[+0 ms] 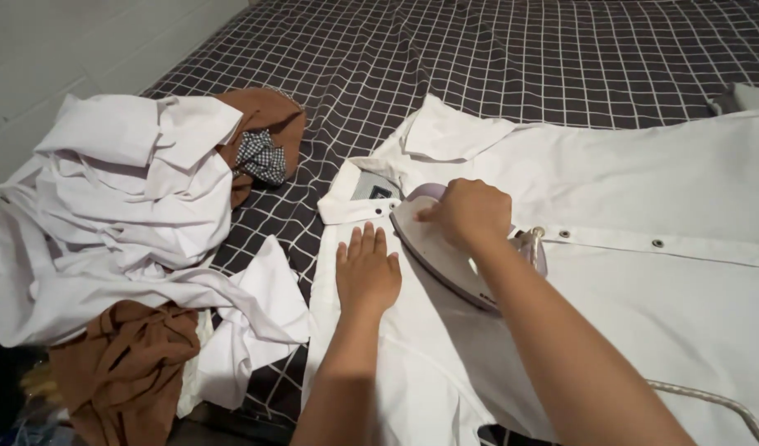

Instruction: Ironing a white button-down shirt on a bed.

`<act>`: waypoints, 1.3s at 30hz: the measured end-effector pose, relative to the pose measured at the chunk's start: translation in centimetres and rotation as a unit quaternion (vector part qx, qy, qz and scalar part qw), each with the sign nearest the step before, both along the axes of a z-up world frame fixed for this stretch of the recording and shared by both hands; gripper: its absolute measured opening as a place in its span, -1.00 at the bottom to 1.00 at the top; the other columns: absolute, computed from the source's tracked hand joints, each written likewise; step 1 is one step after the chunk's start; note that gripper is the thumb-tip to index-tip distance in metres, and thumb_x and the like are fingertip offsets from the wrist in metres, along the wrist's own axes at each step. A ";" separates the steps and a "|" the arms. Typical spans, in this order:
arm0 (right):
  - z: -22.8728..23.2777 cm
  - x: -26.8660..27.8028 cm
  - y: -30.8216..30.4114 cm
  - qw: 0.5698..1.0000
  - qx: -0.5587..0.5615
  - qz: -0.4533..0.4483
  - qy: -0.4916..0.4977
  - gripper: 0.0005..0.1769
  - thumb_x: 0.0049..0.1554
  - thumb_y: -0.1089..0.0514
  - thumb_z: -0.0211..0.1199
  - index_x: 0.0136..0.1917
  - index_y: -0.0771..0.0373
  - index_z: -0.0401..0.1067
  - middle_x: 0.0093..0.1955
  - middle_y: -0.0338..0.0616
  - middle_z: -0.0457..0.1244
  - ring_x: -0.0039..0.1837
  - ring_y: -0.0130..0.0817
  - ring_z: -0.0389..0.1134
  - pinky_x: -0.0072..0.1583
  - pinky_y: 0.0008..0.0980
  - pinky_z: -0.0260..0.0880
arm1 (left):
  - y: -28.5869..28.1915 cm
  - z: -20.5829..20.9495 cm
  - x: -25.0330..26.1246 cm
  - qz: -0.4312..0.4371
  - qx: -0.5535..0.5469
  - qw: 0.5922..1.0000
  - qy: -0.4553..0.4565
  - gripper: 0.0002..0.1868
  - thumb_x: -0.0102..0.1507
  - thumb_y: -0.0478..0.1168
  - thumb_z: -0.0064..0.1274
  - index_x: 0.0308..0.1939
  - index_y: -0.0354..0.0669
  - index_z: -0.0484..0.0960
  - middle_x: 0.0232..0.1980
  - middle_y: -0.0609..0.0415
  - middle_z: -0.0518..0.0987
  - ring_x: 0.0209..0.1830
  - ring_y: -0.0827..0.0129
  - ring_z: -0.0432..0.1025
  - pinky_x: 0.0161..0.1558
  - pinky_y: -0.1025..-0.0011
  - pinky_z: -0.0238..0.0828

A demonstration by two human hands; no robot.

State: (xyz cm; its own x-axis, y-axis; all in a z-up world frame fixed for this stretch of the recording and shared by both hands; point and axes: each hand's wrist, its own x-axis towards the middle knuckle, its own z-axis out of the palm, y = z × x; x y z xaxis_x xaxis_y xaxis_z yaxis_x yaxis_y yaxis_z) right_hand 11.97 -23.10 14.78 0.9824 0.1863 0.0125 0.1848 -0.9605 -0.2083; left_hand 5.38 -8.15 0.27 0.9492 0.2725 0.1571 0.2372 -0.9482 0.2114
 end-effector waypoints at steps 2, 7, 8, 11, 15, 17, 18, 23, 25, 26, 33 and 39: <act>-0.1 -0.4 -0.5 1.000 -0.011 0.005 0.005 -0.27 -0.12 -0.50 0.46 -0.10 0.21 0.63 -0.10 -0.04 0.45 -0.01 -0.12 0.51 -0.02 -0.17 0.47 | -0.1 0.1 -0.3 0.001 -0.003 1.000 0.000 -0.34 0.36 0.05 -0.26 0.50 -0.11 0.22 0.62 0.05 0.06 0.63 0.21 -0.12 0.52 0.08 -0.31; 1.4 -3.1 -2.8 0.999 -0.022 -0.007 0.043 -0.30 -0.13 -0.48 0.47 -0.13 0.20 0.64 -0.09 -0.04 0.46 0.00 -0.11 0.51 0.00 -0.17 0.47 | -0.1 0.6 -0.6 0.000 -0.012 1.000 -0.001 -0.34 0.36 0.06 -0.25 0.50 -0.11 0.23 0.62 0.05 0.07 0.63 0.22 -0.12 0.52 0.10 -0.29; 1.9 -3.9 -3.3 0.998 -0.026 -0.012 0.054 -0.29 -0.13 -0.48 0.48 -0.12 0.19 0.63 -0.09 -0.04 0.45 0.00 -0.11 0.50 0.00 -0.16 0.47 | -0.1 0.8 -0.7 -0.002 -0.008 1.000 -0.001 -0.35 0.36 0.07 -0.24 0.49 -0.11 0.25 0.62 0.04 0.08 0.64 0.22 -0.11 0.53 0.10 -0.28; 2.7 -6.0 -4.8 0.998 -0.035 -0.013 0.056 -0.31 -0.12 -0.49 0.45 -0.12 0.16 0.64 -0.11 -0.06 0.45 -0.02 -0.12 0.51 -0.01 -0.16 0.47 | -0.2 0.5 -0.8 -0.004 -0.002 1.000 -0.010 -0.34 0.35 0.08 -0.24 0.49 -0.11 0.26 0.62 0.03 0.10 0.64 0.21 -0.09 0.53 0.09 -0.26; 1.6 -6.9 -5.2 0.999 -0.047 0.006 0.012 -0.35 -0.09 -0.50 0.41 -0.13 0.11 0.62 -0.16 -0.09 0.45 -0.07 -0.13 0.51 -0.05 -0.13 0.46 | 0.2 -0.4 -0.4 -0.011 0.022 1.000 -0.014 -0.34 0.36 0.10 -0.24 0.49 -0.11 0.26 0.61 0.01 0.11 0.62 0.17 -0.08 0.51 0.06 -0.24; 1.5 -6.4 -5.0 0.999 -0.052 0.002 0.008 -0.32 -0.10 -0.51 0.41 -0.14 0.14 0.63 -0.16 -0.09 0.45 -0.07 -0.14 0.52 -0.06 -0.15 0.47 | 0.0 -0.3 -0.2 -0.011 0.022 1.000 -0.011 -0.34 0.36 0.10 -0.25 0.49 -0.11 0.25 0.61 0.02 0.11 0.62 0.17 -0.08 0.51 0.06 -0.25; 1.3 -6.1 -4.7 0.998 -0.056 -0.001 0.006 -0.30 -0.10 -0.52 0.41 -0.15 0.16 0.63 -0.17 -0.08 0.45 -0.08 -0.14 0.52 -0.08 -0.17 0.47 | 0.1 -0.4 -0.2 -0.010 0.023 1.000 -0.006 -0.33 0.36 0.10 -0.25 0.49 -0.11 0.24 0.60 0.02 0.10 0.62 0.18 -0.09 0.51 0.06 -0.26; -0.4 -3.1 -2.8 0.999 -0.025 -0.009 -0.022 -0.30 -0.11 -0.51 0.42 -0.12 0.16 0.63 -0.16 -0.05 0.44 -0.07 -0.11 0.52 -0.09 -0.17 0.46 | -0.2 0.4 -0.4 -0.006 0.024 1.000 0.008 -0.34 0.37 0.10 -0.26 0.49 -0.11 0.23 0.62 0.04 0.09 0.63 0.19 -0.09 0.51 0.07 -0.26; -1.4 -1.5 -1.8 0.999 0.000 0.002 -0.044 -0.34 -0.10 -0.47 0.44 -0.11 0.15 0.63 -0.16 -0.05 0.44 -0.07 -0.09 0.51 -0.10 -0.15 0.46 | -0.2 0.5 -0.4 -0.004 0.028 1.000 0.014 -0.34 0.37 0.10 -0.27 0.50 -0.11 0.23 0.62 0.04 0.09 0.63 0.19 -0.10 0.52 0.07 -0.26; -1.5 -0.8 -1.3 0.999 0.001 -0.003 -0.044 -0.35 -0.10 -0.46 0.44 -0.12 0.16 0.64 -0.16 -0.04 0.44 -0.07 -0.09 0.51 -0.09 -0.16 0.46 | -0.2 0.5 -0.4 -0.006 0.025 0.999 0.020 -0.34 0.37 0.10 -0.28 0.50 -0.11 0.22 0.62 0.04 0.08 0.63 0.19 -0.10 0.52 0.08 -0.27; 0.2 -0.1 -1.1 1.000 -0.008 0.003 0.013 -0.34 -0.07 -0.46 0.42 -0.12 0.18 0.66 -0.14 -0.04 0.46 -0.06 -0.11 0.51 -0.03 -0.17 0.45 | -0.2 0.5 -0.3 -0.004 0.023 0.999 0.039 -0.32 0.37 0.11 -0.31 0.52 -0.09 0.18 0.63 0.06 0.04 0.64 0.19 -0.15 0.52 0.06 -0.31; 1.0 -2.1 -3.1 0.997 -0.024 -0.007 0.072 -0.33 -0.11 -0.46 0.46 -0.13 0.19 0.65 -0.10 -0.07 0.47 -0.01 -0.15 0.51 0.00 -0.20 0.46 | 0.0 -0.2 -0.2 -0.008 0.020 0.999 0.030 -0.33 0.38 0.10 -0.34 0.53 -0.06 0.17 0.64 0.09 0.03 0.65 0.22 -0.15 0.53 0.09 -0.32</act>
